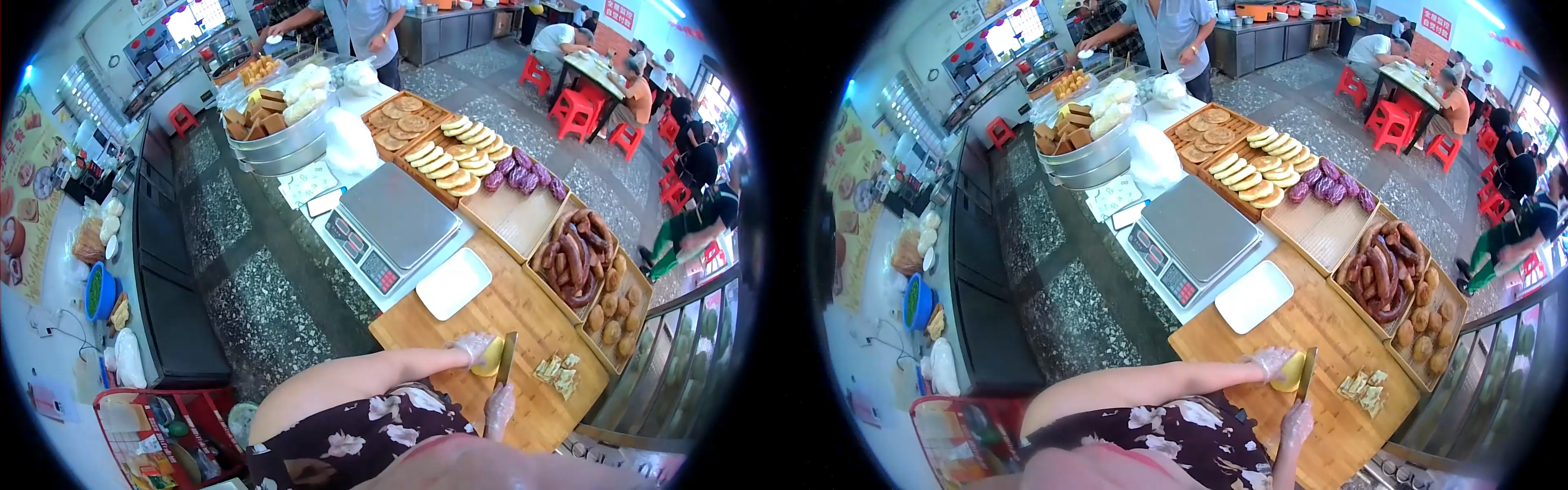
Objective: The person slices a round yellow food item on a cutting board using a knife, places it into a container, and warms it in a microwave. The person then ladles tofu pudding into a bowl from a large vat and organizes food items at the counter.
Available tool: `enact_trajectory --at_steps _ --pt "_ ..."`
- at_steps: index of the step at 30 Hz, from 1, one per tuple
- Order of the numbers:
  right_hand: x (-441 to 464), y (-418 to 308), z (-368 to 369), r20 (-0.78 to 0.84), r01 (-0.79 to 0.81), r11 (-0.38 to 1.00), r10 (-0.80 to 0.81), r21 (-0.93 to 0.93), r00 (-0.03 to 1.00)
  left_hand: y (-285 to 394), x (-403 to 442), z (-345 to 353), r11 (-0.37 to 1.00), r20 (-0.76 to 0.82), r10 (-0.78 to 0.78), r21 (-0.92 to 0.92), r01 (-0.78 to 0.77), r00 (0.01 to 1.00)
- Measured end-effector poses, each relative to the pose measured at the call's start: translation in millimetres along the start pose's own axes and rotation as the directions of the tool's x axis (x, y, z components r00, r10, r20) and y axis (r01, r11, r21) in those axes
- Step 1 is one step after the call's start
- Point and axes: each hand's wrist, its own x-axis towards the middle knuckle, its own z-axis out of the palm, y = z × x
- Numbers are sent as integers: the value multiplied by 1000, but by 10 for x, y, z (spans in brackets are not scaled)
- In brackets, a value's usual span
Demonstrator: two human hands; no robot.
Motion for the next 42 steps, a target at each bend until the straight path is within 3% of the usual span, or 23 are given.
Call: enact_trajectory --at_steps 16,30,35,40,42 --pt "17 -43 -41 19 -21 999 22 -46 1000 45 -6 -94 1000 49 12 -10 -12 999" --pt "15 16 11 73 -56 998 57 -15 996 15 39 -26 1000 4 14 -6 -14 1000" --pt "-18 -1 15 19 -24 999 24 31 1000 35 62 -11 1000 26 -17 6 17 1000" --pt "40 1 38 57 -28 999 30 -26 998 14 37 -42 998 -27 28 56 -26 999" --pt "25 12 9 133 -65 996 55 67 990 141 -12 -235 998 5 34 -62 -33 999"
